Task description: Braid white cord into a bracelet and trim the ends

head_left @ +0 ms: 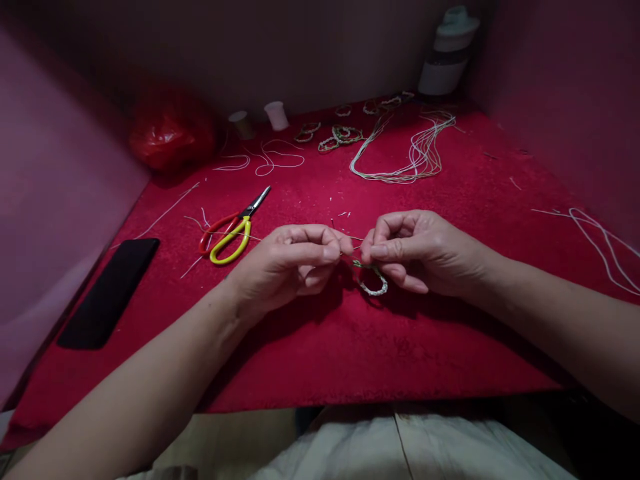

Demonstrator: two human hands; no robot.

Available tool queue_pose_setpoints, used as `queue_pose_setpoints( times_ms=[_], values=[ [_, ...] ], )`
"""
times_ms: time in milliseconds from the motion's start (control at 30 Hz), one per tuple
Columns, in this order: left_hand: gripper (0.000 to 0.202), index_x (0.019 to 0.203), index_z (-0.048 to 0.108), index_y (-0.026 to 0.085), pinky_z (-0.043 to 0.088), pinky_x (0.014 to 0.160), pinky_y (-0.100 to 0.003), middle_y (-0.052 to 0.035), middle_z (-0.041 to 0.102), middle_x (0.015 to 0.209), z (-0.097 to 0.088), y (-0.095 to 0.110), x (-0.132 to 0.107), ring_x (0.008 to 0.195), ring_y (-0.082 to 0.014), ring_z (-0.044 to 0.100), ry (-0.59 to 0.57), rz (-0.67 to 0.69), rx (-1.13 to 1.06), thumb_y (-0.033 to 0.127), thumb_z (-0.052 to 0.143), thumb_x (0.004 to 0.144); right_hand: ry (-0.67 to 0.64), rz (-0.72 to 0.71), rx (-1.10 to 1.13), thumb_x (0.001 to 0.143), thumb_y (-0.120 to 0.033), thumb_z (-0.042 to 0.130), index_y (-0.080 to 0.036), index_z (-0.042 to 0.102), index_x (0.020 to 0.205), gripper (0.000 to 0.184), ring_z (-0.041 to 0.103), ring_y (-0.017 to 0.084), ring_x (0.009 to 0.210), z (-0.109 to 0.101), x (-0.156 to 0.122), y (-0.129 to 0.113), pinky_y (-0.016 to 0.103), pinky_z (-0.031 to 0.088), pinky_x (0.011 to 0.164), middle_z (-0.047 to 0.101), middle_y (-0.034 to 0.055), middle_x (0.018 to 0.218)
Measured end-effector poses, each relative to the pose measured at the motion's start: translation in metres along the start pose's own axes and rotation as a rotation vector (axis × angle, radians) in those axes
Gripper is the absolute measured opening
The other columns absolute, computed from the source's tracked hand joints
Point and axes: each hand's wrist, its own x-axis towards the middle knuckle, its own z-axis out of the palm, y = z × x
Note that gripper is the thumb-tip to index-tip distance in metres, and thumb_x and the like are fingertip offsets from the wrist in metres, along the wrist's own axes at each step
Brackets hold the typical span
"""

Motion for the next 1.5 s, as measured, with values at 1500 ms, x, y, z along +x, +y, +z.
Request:
queue_pose_setpoints(
  times_ms=[1500],
  values=[
    [0.02,0.073,0.055,0.016,0.04,0.037,-0.019,0.0072,0.037,0.052,0.016,-0.019,-0.006,0.037,-0.0033,0.033,-0.218,-0.221,0.017,0.031,0.065,0.082,-0.167,0.359,-0.118,0.076,-0.024,0.073,-0.016,0.051,0.063,0.026,0.035,0.003,0.025,0.015,-0.015,0.003,0.015,0.032,0.024,0.041,-0.0088,0.042]
  ],
)
